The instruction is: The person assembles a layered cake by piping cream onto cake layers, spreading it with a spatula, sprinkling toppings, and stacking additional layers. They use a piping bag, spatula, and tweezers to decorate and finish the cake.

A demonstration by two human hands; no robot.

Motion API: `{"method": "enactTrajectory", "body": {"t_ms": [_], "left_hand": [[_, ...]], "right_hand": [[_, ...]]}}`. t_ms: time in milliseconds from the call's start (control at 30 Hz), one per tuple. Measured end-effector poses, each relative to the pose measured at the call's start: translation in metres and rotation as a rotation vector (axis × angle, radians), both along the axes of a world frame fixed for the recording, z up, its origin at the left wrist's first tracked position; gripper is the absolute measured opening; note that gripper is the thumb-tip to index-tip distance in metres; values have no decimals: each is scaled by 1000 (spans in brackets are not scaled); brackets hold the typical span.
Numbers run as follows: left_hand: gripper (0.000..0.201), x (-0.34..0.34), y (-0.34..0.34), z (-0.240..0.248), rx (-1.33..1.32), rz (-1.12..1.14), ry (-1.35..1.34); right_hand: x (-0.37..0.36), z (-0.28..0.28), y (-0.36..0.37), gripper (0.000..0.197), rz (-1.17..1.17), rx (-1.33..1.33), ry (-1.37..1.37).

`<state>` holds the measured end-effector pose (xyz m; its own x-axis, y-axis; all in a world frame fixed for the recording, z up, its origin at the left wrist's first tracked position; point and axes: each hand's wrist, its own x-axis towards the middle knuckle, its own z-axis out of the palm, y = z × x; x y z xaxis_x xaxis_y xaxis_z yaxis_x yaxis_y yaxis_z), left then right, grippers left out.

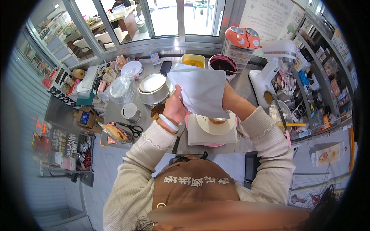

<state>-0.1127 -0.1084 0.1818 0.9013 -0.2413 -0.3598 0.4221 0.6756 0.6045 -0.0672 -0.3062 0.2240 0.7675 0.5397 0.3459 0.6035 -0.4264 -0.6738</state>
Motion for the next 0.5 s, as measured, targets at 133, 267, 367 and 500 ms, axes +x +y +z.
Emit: {"method": "enactTrajectory", "body": {"t_ms": [133,267,367,500], "left_hand": [[57,3,-2,-5,-17,39,33],[56,5,-1,-12,-56,43,62],[56,4,5,-20,-85,43,58],[59,7,22,-32,-65,53,70]], "right_hand": [[0,4,-25,15,-194,-10,304],[-3,13,-31,18,-169,253,480],[-6,16,-40,18,-173,337,580],[-10,8,-61,18,-147,361,592]]}}
